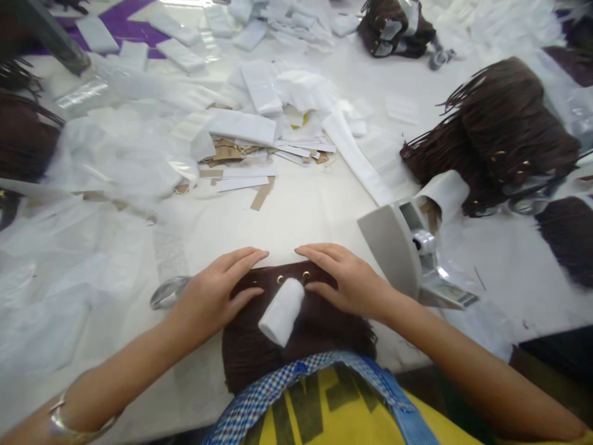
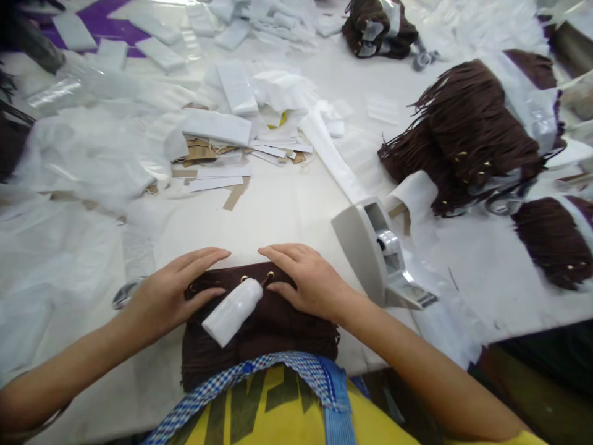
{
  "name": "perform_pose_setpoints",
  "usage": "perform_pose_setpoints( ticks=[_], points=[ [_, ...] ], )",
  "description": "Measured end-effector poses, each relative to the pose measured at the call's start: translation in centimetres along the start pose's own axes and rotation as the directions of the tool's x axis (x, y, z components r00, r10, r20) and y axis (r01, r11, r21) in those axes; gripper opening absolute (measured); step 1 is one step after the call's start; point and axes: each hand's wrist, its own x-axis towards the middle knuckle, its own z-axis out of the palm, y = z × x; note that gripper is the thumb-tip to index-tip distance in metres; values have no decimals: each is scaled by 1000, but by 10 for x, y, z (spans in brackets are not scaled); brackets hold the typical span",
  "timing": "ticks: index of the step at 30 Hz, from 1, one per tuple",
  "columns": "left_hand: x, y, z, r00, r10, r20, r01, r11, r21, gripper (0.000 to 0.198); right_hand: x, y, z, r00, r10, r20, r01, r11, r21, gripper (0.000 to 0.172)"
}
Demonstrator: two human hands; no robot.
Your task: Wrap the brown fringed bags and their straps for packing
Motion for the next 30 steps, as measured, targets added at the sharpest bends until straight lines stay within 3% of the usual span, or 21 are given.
perform_pose_setpoints(
  ticks=[2,4,9,11,13,15,18,20,23,26,28,30],
  points=[
    [-16,18,4,990,45,-131,-40,998,43,47,-16,-10,1,993,-61,-99,58,998,-36,51],
    [-30,35,12,978,106,-177,-96,993,66,55,-32,-17,8,990,-97,-99,88,991,-96,56],
    [-49,59,42,961,268,69,-277,936,217,57,-51,-15,32,995,-94,-35,85,976,-201,74],
    [-54,66,45,972,228,49,-233,941,243,56,-57,-17,32,990,-105,-92,86,978,-192,67],
    [-63,76,43,980,183,-81,-159,958,239,57,-68,-26,28,972,-140,-188,109,980,-164,55],
    [-76,84,41,970,201,-138,-169,962,212,57,-87,-37,24,949,-207,-236,179,974,-136,45],
    [-107,83,54,951,310,14,-306,928,213,53,-124,-44,32,940,-301,-162,281,950,-138,44],
    [-132,73,68,958,284,46,-285,917,280,52,-146,-39,48,948,-300,-110,277,942,-188,47],
    [-168,61,78,986,101,-131,-47,931,361,48,-166,-27,74,961,-247,-129,206,941,-268,52],
    [-185,72,68,940,-70,-335,184,930,319,36,-171,-27,87,951,-221,-217,153,945,-289,52],
    [-180,93,61,891,-69,-449,214,935,282,29,-171,-31,90,936,-229,-269,149,946,-289,52],
    [-161,113,63,881,19,-472,115,960,254,26,-171,-36,91,921,-251,-297,165,944,-286,55]
  ],
)
